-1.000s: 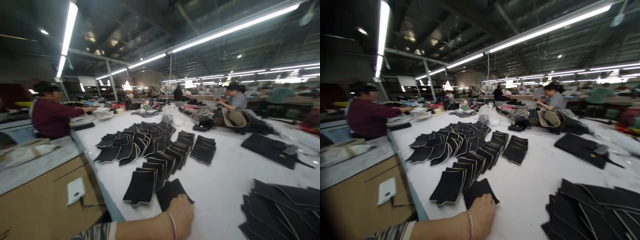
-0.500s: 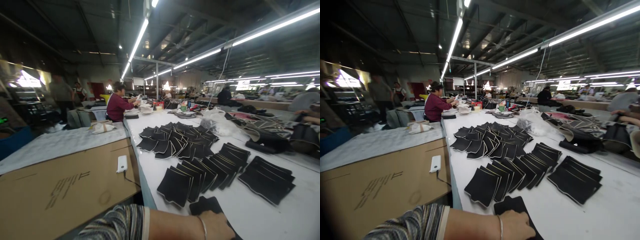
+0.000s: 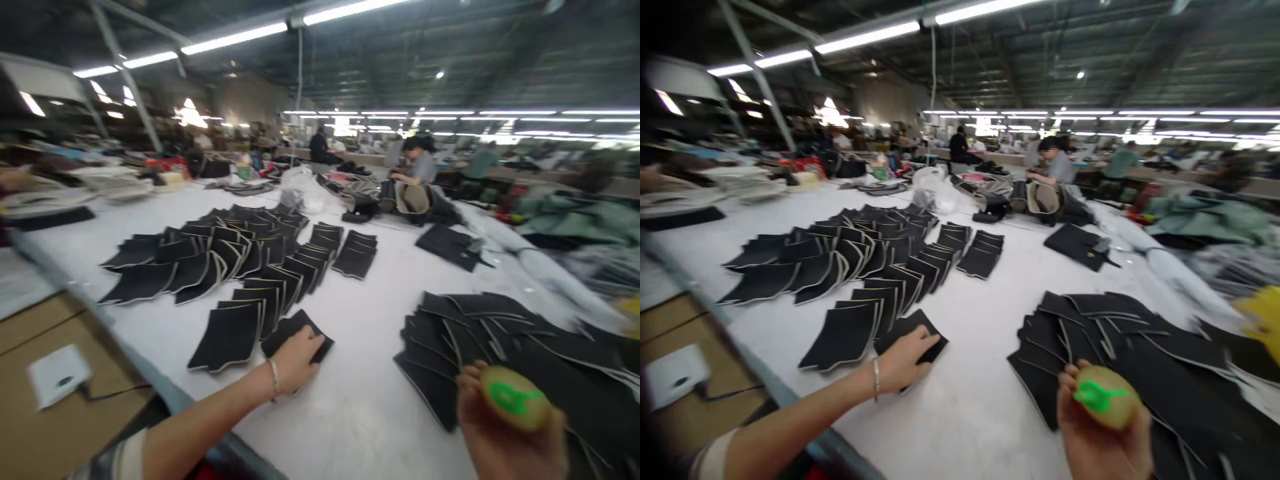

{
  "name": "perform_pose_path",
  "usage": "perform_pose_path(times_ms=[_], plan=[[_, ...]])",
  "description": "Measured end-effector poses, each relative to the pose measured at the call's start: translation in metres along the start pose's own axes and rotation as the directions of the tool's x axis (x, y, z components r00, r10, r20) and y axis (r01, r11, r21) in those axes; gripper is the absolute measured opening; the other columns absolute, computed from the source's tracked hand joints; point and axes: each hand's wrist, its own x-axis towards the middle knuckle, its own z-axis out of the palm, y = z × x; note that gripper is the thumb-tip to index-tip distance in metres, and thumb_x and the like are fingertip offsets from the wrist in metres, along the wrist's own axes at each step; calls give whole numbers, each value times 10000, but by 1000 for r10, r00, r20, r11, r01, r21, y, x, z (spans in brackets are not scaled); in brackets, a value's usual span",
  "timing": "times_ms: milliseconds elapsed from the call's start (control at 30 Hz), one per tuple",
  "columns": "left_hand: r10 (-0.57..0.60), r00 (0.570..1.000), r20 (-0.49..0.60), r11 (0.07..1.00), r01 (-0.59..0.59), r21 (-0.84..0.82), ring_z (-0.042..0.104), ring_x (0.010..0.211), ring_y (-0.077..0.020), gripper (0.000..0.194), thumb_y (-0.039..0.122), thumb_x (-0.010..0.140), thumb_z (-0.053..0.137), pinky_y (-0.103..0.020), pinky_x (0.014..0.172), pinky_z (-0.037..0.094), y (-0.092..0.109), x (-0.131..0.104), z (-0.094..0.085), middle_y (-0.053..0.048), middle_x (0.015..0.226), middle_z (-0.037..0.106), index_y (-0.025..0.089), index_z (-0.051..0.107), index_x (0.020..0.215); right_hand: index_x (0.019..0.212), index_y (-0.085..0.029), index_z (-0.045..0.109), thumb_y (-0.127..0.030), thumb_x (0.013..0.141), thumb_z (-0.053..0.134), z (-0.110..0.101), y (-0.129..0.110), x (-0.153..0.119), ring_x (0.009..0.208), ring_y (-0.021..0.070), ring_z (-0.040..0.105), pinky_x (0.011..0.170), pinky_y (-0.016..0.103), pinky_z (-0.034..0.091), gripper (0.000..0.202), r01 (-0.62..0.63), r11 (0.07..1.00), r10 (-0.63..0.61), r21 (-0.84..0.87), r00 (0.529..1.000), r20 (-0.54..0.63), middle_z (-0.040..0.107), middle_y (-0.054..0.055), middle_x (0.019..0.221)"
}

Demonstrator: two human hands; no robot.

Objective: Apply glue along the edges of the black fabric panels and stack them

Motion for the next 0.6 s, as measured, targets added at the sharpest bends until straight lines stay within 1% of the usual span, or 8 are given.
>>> perform_pose_path(times_ms=[33, 100, 133, 267, 367, 467, 533, 600], plan=[[5, 1000, 8, 1000, -5, -1, 598, 995, -220, 460, 164, 757, 499, -321, 900, 467, -1, 3, 2, -106, 1111, 558, 159, 579, 1210, 1164, -176, 629, -538, 607, 829, 0, -4, -5, 877, 236, 674, 630, 319, 629, 693, -5, 1000, 7, 22, 998, -56, 690, 96, 1024], [2, 1000, 29, 1000, -2, 2, 599, 974, -211, 462, 163, 757, 488, -308, 893, 462, -3, 5, 4, -102, 1098, 550, 148, 580, 1210, 1139, -168, 641, -513, 596, 836, 6, -4, -7, 888, 223, 680, 670, 302, 631, 672, 1, 999, 4, 47, 995, -103, 696, 87, 1019], [2, 999, 41, 1000, -2, 5, 600, 971, -207, 456, 166, 762, 483, -302, 892, 459, -3, 5, 4, -101, 1098, 547, 146, 580, 1208, 1129, -161, 645, -505, 599, 836, 9, -2, -6, 891, 217, 682, 689, 292, 628, 660, 1, 998, 5, 58, 994, -107, 697, 87, 1016], [-3, 997, 71, 1000, 1, 25, 592, 985, -200, 440, 162, 774, 475, -288, 897, 446, 0, 0, 2, -96, 1111, 539, 152, 574, 1203, 1105, -139, 655, -497, 616, 830, 16, 3, -4, 887, 205, 686, 722, 267, 617, 631, -14, 996, 19, 83, 998, -63, 699, 94, 996], [-1, 997, 72, 999, -2, 45, 582, 989, -195, 458, 125, 760, 473, -279, 900, 441, 1, 0, 2, -97, 1114, 535, 147, 565, 1207, 1110, -161, 654, -505, 654, 808, 13, 3, -6, 901, 205, 686, 744, 286, 616, 592, -35, 997, 36, 69, 999, -16, 697, 91, 1012], [5, 997, 75, 997, -11, 74, 567, 1001, -192, 479, 107, 763, 466, -274, 895, 444, 2, -1, 4, -98, 1121, 529, 147, 550, 1233, 1111, -150, 655, -513, 658, 805, 11, 1, -6, 912, 204, 685, 772, 277, 604, 600, -38, 997, 39, 63, 999, -12, 697, 96, 1015], [-14, 997, 78, 991, 4, 131, 546, 1036, -211, 518, 103, 767, 467, -290, 880, 456, 3, -2, 5, -114, 1153, 518, 134, 521, 1281, 1109, -131, 657, -515, 649, 811, 10, 2, -5, 911, 205, 687, 780, 266, 598, 619, -39, 997, 40, 62, 999, -19, 698, 107, 1011], [-58, 996, 74, 976, 41, 212, 521, 1069, -241, 547, 106, 772, 476, -323, 875, 465, 5, -3, 5, -141, 1178, 510, 107, 492, 1319, 1102, -134, 660, -517, 649, 810, 11, 2, -5, 900, 206, 689, 773, 274, 600, 612, -42, 998, 43, 53, 999, -12, 703, 109, 1004]])
